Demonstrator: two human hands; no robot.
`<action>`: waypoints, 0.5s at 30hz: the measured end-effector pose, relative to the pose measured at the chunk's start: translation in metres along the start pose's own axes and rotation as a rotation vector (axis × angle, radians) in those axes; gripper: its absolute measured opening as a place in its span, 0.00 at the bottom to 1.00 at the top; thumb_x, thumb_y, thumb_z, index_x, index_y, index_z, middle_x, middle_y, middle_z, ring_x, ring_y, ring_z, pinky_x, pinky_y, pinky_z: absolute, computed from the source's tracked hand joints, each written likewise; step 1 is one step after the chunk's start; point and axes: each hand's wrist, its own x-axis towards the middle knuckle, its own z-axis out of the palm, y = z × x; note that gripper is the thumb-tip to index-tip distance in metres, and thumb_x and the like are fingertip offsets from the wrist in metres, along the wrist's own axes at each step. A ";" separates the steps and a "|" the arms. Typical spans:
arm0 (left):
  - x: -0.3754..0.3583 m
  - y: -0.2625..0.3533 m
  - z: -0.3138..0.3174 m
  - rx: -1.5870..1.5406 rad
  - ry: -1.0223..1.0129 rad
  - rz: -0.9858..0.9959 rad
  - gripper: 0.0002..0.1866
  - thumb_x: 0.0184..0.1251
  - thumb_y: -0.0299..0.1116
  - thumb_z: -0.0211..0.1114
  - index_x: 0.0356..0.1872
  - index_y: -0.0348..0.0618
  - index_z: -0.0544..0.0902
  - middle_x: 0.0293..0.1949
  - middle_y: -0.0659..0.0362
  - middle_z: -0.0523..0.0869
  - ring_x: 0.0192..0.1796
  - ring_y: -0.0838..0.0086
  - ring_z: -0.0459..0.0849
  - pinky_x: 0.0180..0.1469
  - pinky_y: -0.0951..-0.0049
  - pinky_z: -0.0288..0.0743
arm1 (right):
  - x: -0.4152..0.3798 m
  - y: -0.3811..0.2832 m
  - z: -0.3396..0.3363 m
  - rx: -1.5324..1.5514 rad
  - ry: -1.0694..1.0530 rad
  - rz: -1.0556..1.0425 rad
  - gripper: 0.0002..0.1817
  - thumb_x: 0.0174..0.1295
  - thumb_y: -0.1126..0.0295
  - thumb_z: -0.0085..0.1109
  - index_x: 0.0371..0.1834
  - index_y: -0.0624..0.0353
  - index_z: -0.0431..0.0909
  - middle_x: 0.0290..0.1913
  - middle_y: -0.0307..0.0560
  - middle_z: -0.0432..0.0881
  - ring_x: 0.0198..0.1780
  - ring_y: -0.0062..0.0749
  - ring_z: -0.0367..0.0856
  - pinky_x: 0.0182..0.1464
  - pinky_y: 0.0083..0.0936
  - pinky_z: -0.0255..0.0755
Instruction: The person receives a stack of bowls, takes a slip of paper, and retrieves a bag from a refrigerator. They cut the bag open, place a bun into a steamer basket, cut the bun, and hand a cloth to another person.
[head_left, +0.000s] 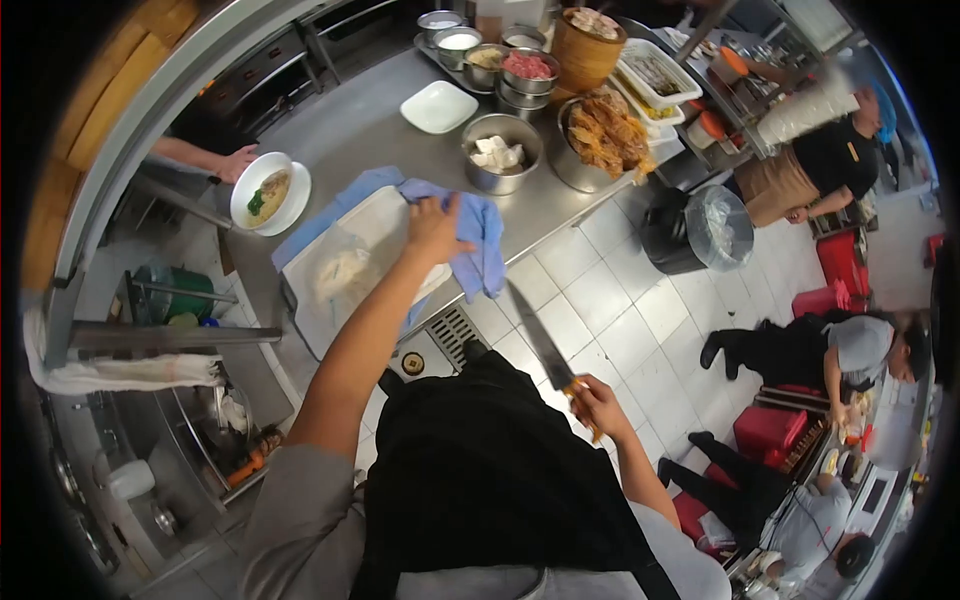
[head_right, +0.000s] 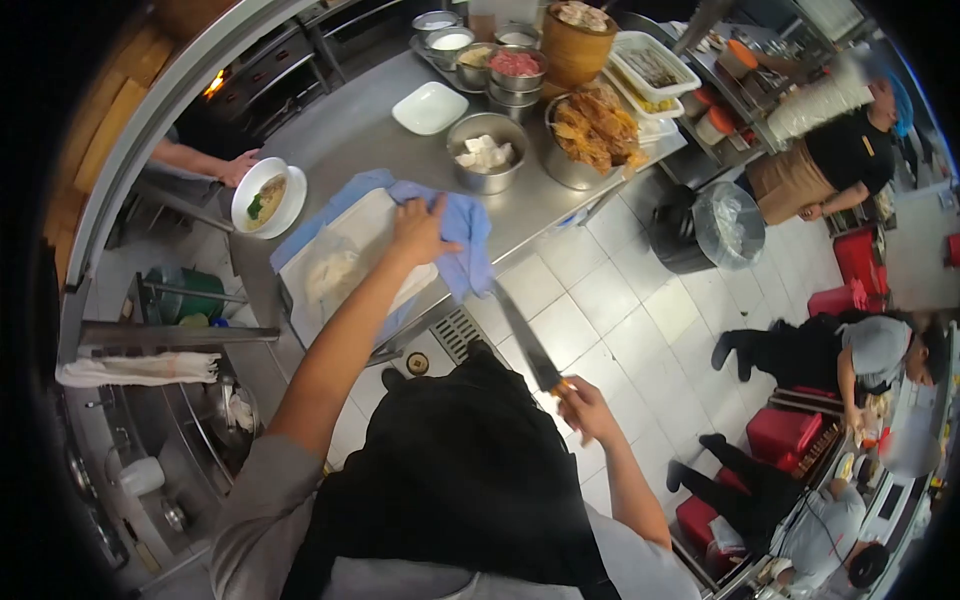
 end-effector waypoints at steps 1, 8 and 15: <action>0.002 0.008 -0.004 -0.025 -0.068 0.082 0.26 0.57 0.46 0.68 0.50 0.37 0.80 0.54 0.43 0.76 0.60 0.51 0.72 0.63 0.50 0.62 | -0.014 -0.003 -0.004 -0.034 0.063 -0.003 0.12 0.74 0.61 0.48 0.44 0.59 0.74 0.20 0.41 0.74 0.11 0.18 0.63 0.15 0.16 0.58; 0.029 -0.036 0.003 -0.448 0.330 -0.311 0.32 0.59 0.48 0.69 0.59 0.38 0.74 0.57 0.39 0.73 0.61 0.44 0.71 0.60 0.49 0.66 | 0.002 -0.047 0.027 0.087 0.124 -0.213 0.08 0.72 0.66 0.50 0.41 0.60 0.70 0.20 0.38 0.72 0.16 0.16 0.66 0.17 0.17 0.62; -0.128 -0.087 -0.096 -0.102 0.117 -0.674 0.54 0.48 0.54 0.75 0.71 0.37 0.58 0.67 0.35 0.63 0.69 0.44 0.62 0.68 0.51 0.60 | 0.067 -0.128 0.102 -0.628 0.044 -0.471 0.06 0.70 0.69 0.50 0.40 0.60 0.68 0.21 0.50 0.76 0.21 0.41 0.76 0.25 0.31 0.69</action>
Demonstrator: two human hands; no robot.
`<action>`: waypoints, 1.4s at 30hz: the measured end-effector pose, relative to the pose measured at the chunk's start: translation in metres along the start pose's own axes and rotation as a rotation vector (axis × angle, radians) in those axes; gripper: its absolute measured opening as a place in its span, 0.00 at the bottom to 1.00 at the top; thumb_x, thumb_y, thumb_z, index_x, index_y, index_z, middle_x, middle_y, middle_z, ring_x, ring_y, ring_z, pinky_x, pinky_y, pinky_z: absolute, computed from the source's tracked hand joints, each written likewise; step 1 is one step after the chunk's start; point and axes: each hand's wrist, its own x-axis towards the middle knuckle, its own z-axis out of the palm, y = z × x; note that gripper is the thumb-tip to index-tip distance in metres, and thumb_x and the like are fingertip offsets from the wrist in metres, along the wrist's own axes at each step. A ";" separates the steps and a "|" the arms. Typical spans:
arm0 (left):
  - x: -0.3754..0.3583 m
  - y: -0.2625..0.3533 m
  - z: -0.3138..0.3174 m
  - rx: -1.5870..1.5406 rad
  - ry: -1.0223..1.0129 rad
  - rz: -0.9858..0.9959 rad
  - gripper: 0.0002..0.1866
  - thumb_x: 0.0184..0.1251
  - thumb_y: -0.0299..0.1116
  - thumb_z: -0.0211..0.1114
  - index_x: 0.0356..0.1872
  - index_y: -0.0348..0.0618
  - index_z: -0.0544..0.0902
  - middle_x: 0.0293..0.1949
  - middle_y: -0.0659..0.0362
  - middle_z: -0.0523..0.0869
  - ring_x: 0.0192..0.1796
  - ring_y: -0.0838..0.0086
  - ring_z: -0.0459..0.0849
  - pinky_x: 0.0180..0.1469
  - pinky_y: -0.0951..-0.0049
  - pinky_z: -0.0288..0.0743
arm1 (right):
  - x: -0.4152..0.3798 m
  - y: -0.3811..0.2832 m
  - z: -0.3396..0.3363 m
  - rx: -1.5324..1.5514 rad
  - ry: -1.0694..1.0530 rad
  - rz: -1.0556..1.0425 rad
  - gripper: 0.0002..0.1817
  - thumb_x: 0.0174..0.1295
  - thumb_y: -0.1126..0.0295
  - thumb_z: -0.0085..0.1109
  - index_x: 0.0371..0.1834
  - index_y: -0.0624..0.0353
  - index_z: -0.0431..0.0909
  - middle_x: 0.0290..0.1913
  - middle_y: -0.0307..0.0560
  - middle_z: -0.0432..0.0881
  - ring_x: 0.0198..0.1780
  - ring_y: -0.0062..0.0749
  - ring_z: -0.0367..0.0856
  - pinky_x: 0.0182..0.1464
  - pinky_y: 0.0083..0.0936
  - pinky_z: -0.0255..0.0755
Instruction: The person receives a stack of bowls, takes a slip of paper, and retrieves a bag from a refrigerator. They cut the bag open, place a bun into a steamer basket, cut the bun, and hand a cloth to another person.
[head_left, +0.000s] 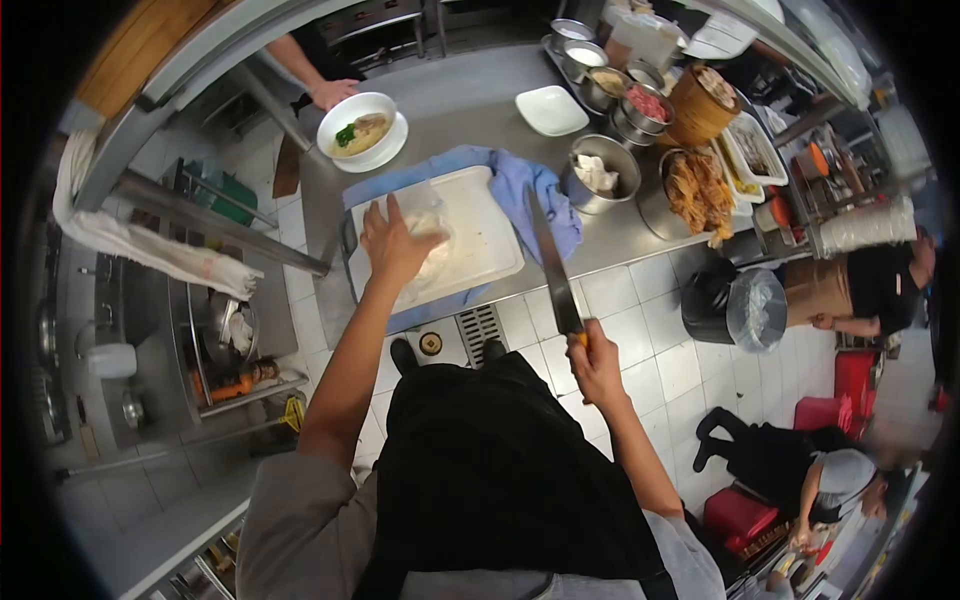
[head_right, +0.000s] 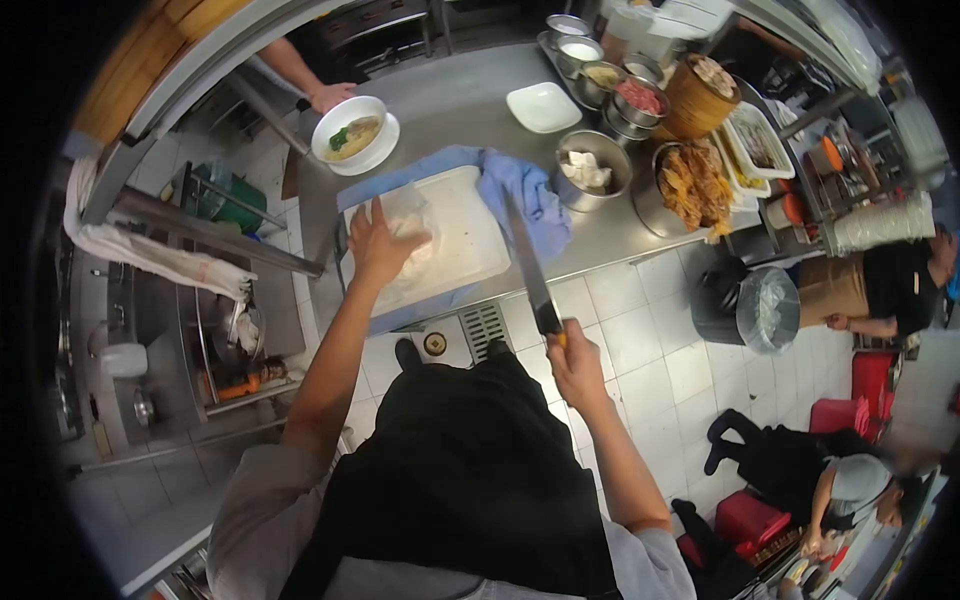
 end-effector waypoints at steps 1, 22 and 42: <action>-0.011 -0.011 -0.003 -0.019 -0.178 -0.142 0.58 0.46 0.54 0.76 0.73 0.36 0.54 0.68 0.35 0.61 0.71 0.45 0.60 0.70 0.53 0.58 | 0.013 -0.010 0.008 -0.135 -0.017 -0.095 0.07 0.69 0.68 0.51 0.40 0.59 0.68 0.22 0.56 0.77 0.24 0.53 0.78 0.27 0.38 0.71; -0.072 -0.066 0.025 -0.554 0.196 0.144 0.38 0.53 0.38 0.74 0.62 0.33 0.67 0.60 0.41 0.66 0.62 0.46 0.66 0.64 0.54 0.64 | 0.097 -0.081 0.106 -0.702 -0.262 -0.475 0.13 0.68 0.65 0.50 0.48 0.62 0.67 0.33 0.66 0.78 0.31 0.65 0.80 0.34 0.52 0.75; -0.066 -0.052 0.048 -0.608 0.269 0.164 0.27 0.63 0.38 0.65 0.57 0.34 0.69 0.61 0.38 0.64 0.63 0.42 0.64 0.65 0.51 0.60 | 0.065 -0.097 0.066 -1.069 -0.415 -0.393 0.11 0.67 0.69 0.48 0.47 0.64 0.65 0.28 0.62 0.81 0.29 0.55 0.84 0.30 0.43 0.80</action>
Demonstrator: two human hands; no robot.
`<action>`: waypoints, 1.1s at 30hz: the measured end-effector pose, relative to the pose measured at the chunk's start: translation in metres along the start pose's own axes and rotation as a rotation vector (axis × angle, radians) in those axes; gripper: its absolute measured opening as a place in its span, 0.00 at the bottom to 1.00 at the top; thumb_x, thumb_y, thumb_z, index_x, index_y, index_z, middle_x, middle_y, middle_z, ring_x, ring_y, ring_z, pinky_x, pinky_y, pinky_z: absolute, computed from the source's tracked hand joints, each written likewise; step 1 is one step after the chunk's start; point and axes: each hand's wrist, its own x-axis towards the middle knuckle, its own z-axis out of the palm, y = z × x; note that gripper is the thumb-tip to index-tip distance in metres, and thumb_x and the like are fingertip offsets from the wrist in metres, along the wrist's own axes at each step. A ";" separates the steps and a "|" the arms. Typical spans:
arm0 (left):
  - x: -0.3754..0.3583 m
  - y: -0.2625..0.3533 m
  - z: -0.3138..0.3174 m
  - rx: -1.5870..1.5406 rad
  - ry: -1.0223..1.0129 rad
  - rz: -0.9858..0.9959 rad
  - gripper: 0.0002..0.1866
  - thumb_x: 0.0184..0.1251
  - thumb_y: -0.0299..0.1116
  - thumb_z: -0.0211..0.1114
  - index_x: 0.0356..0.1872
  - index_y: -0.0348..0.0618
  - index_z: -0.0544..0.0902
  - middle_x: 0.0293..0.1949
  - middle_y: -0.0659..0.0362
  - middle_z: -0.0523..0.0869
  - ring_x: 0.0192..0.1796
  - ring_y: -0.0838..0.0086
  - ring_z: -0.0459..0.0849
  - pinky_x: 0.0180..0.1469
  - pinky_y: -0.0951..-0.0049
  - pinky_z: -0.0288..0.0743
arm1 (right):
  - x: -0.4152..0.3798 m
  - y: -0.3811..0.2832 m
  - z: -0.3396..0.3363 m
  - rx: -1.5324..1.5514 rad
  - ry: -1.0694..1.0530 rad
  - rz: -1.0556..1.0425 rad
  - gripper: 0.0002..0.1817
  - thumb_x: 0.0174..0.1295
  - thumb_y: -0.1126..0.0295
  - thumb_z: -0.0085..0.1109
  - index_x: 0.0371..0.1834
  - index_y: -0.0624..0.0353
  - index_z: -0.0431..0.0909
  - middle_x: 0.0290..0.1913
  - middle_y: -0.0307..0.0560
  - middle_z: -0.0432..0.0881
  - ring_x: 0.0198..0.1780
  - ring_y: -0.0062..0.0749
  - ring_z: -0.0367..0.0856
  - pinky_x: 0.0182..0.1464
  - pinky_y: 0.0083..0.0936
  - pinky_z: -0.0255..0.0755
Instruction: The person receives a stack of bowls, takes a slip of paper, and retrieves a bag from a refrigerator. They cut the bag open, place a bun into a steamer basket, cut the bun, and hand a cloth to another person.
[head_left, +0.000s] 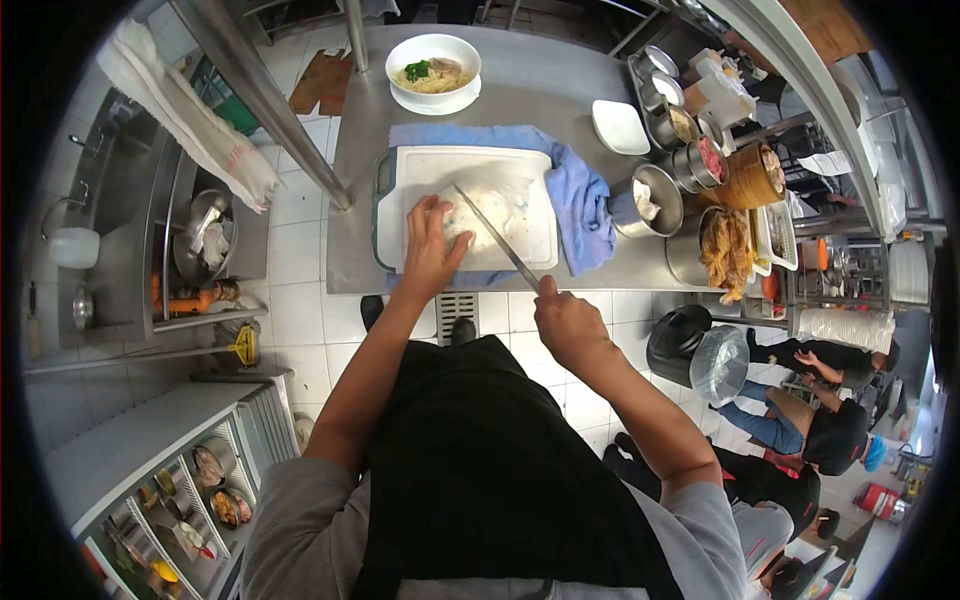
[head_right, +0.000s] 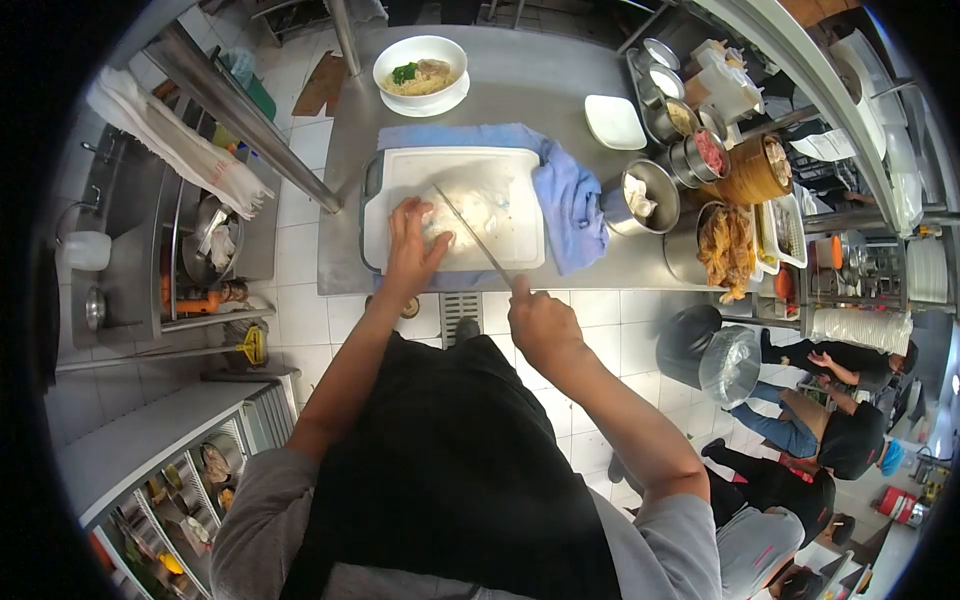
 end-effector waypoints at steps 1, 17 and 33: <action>-0.001 0.000 0.002 -0.012 0.004 -0.007 0.27 0.63 0.37 0.66 0.58 0.35 0.68 0.61 0.37 0.64 0.63 0.42 0.64 0.65 0.51 0.61 | 0.000 -0.001 -0.003 -0.001 -0.068 0.027 0.11 0.67 0.69 0.47 0.47 0.65 0.64 0.27 0.63 0.81 0.29 0.55 0.84 0.30 0.43 0.81; 0.001 -0.007 0.000 -0.009 -0.022 0.019 0.27 0.61 0.36 0.66 0.58 0.36 0.68 0.62 0.37 0.64 0.62 0.42 0.66 0.64 0.47 0.62 | 0.114 -0.007 0.083 0.175 0.014 0.049 0.12 0.65 0.71 0.46 0.47 0.67 0.66 0.31 0.64 0.83 0.34 0.57 0.85 0.35 0.46 0.78; 0.036 0.008 0.035 0.485 -0.067 0.157 0.27 0.65 0.53 0.60 0.65 0.60 0.75 0.71 0.53 0.64 0.73 0.51 0.58 0.71 0.39 0.46 | 0.081 0.000 0.093 0.227 0.039 0.088 0.13 0.65 0.70 0.46 0.50 0.63 0.67 0.30 0.58 0.83 0.34 0.52 0.85 0.35 0.46 0.79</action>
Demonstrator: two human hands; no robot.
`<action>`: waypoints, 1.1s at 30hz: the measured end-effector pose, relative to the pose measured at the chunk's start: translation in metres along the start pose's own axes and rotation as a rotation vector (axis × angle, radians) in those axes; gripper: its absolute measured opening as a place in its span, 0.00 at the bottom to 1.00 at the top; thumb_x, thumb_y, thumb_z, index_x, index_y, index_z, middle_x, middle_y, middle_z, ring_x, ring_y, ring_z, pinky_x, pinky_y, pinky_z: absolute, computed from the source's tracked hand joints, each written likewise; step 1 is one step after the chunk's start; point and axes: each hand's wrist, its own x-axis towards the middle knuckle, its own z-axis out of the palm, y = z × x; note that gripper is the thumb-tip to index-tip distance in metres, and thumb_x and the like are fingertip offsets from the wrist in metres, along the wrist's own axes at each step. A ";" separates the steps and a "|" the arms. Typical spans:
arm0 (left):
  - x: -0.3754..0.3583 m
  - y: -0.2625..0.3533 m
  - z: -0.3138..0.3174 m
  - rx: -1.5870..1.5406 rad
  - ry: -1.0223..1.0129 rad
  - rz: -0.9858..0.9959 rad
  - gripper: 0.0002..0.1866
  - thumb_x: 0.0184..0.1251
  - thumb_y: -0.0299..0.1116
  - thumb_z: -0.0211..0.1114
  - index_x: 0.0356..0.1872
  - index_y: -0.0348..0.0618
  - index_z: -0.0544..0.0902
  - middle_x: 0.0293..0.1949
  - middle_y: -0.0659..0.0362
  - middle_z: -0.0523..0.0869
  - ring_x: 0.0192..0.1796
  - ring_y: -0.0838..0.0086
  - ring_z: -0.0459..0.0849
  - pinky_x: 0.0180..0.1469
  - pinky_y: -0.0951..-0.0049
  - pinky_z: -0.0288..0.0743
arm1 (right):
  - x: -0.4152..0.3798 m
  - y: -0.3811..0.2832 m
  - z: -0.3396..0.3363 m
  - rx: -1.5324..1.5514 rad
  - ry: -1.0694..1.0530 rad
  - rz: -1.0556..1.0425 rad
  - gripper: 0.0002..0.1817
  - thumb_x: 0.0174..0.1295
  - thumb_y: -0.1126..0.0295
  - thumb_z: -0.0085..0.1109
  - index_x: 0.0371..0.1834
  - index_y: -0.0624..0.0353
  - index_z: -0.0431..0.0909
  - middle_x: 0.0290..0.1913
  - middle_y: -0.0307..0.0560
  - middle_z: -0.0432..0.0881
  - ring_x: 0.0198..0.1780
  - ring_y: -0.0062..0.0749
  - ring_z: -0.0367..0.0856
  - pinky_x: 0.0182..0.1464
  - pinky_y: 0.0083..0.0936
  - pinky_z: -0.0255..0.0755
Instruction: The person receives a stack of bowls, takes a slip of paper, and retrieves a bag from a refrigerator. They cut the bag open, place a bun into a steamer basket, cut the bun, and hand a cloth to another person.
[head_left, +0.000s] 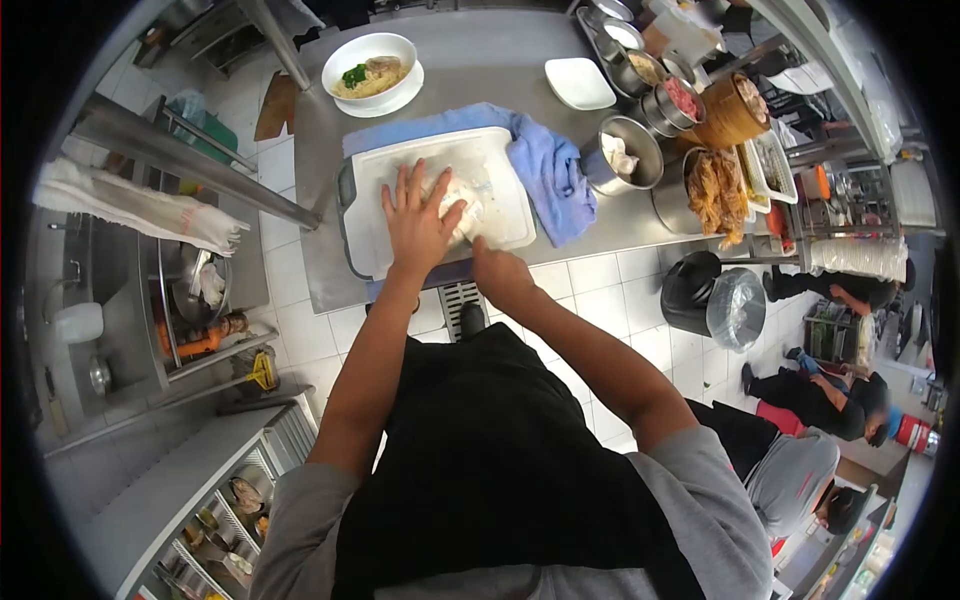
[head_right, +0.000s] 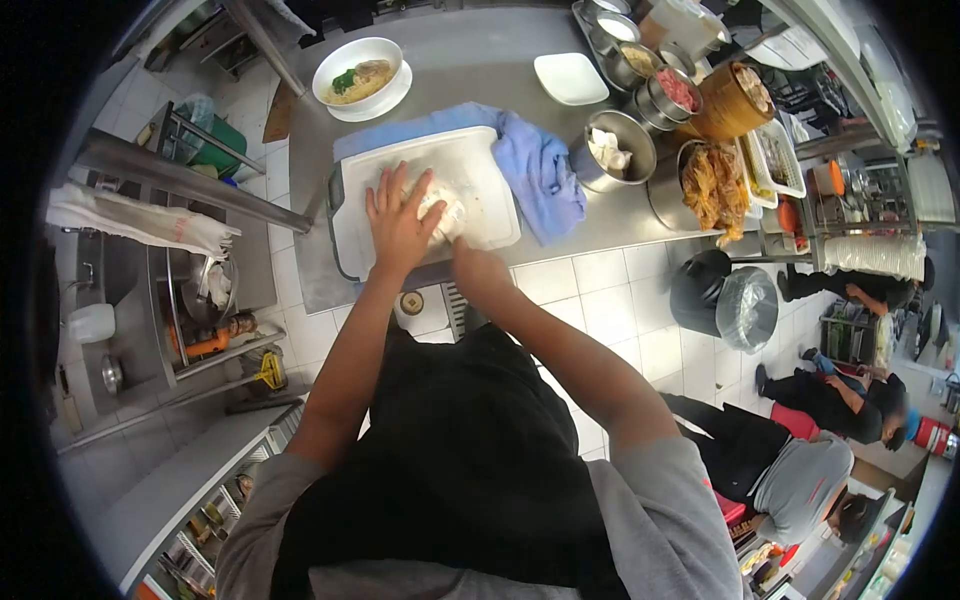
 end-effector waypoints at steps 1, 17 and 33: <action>0.003 -0.004 0.000 0.028 -0.004 -0.023 0.28 0.66 0.53 0.60 0.66 0.60 0.74 0.71 0.53 0.63 0.73 0.51 0.58 0.71 0.39 0.46 | -0.016 0.010 0.006 0.038 0.017 -0.011 0.12 0.65 0.70 0.46 0.49 0.62 0.67 0.29 0.58 0.83 0.33 0.53 0.85 0.34 0.46 0.79; -0.028 -0.061 -0.041 -0.521 -0.025 -0.270 0.33 0.52 0.33 0.76 0.61 0.40 0.75 0.47 0.51 0.79 0.48 0.59 0.79 0.49 0.65 0.74 | -0.082 0.108 -0.082 0.204 0.436 -0.023 0.19 0.66 0.68 0.53 0.59 0.60 0.70 0.39 0.70 0.79 0.35 0.65 0.79 0.38 0.50 0.74; -0.021 -0.080 -0.025 -0.485 -0.080 -0.425 0.29 0.50 0.20 0.63 0.59 0.34 0.74 0.46 0.46 0.82 0.47 0.53 0.82 0.50 0.62 0.76 | 0.053 -0.038 -0.064 0.351 0.342 -0.494 0.43 0.47 0.55 0.73 0.66 0.61 0.65 0.65 0.64 0.67 0.67 0.60 0.64 0.66 0.43 0.64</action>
